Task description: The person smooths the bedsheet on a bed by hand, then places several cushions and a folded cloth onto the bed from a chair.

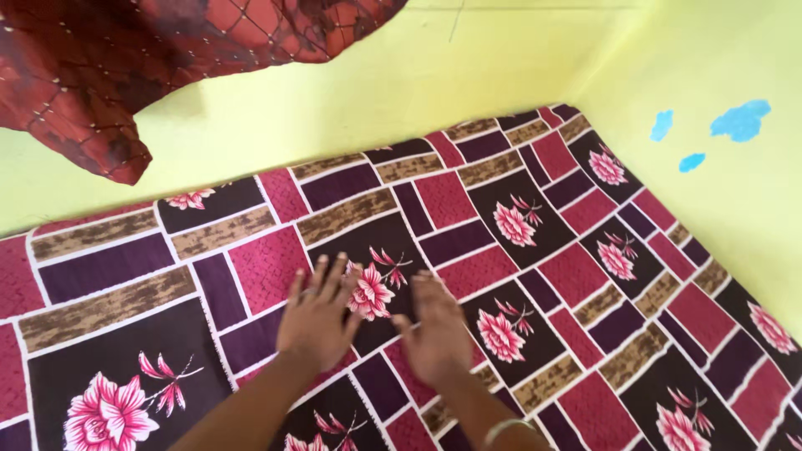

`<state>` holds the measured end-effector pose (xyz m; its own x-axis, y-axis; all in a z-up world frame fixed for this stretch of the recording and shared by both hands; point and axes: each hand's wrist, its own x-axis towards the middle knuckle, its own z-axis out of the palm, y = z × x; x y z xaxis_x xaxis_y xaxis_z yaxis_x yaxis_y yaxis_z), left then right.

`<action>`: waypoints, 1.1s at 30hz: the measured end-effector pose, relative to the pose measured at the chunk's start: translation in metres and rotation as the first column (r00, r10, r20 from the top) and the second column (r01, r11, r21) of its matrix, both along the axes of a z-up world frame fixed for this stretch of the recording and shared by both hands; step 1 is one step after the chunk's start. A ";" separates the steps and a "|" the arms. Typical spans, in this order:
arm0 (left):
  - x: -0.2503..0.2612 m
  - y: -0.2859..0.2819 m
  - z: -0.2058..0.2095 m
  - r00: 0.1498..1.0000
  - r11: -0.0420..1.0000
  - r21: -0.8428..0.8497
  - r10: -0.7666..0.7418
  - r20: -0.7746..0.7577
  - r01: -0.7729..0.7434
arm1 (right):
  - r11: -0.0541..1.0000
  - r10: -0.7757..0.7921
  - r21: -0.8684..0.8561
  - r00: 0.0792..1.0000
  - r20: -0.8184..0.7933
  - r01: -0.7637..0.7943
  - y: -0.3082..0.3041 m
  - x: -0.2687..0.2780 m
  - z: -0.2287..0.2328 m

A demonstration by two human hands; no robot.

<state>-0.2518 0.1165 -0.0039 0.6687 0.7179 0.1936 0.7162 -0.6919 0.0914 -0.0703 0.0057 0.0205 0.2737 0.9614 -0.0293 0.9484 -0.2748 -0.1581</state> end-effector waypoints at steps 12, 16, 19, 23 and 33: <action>0.000 0.011 0.035 0.950 0.955 -0.130 0.237 -0.203 -0.266 | 0.658 -0.751 0.187 0.655 0.083 0.730 -0.254 0.245 -0.057; 0.059 -0.033 0.045 0.976 0.964 -0.247 0.044 -0.214 -0.098 | 0.627 -0.779 0.362 0.566 0.271 0.690 -0.271 0.248 -0.068; 0.134 -0.076 0.039 0.983 0.950 -0.310 -0.095 -0.155 0.043 | 0.704 -0.702 0.072 0.708 -0.082 0.706 -0.212 0.196 -0.038; 0.219 -0.142 0.021 0.952 0.902 -0.315 -0.304 0.019 0.295 | 0.878 -0.428 0.106 0.865 -0.261 0.466 -0.151 0.107 -0.015; 0.238 -0.167 0.015 0.915 0.875 -0.335 -0.396 -0.079 0.350 | 0.677 -0.731 0.052 0.679 -0.067 0.734 -0.338 0.235 -0.035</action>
<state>-0.0138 -0.0503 0.0113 0.9019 0.4171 -0.1121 0.4317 -0.8634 0.2609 0.1649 -0.3319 -0.0150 0.8912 0.4536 0.0022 0.4413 -0.8659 -0.2355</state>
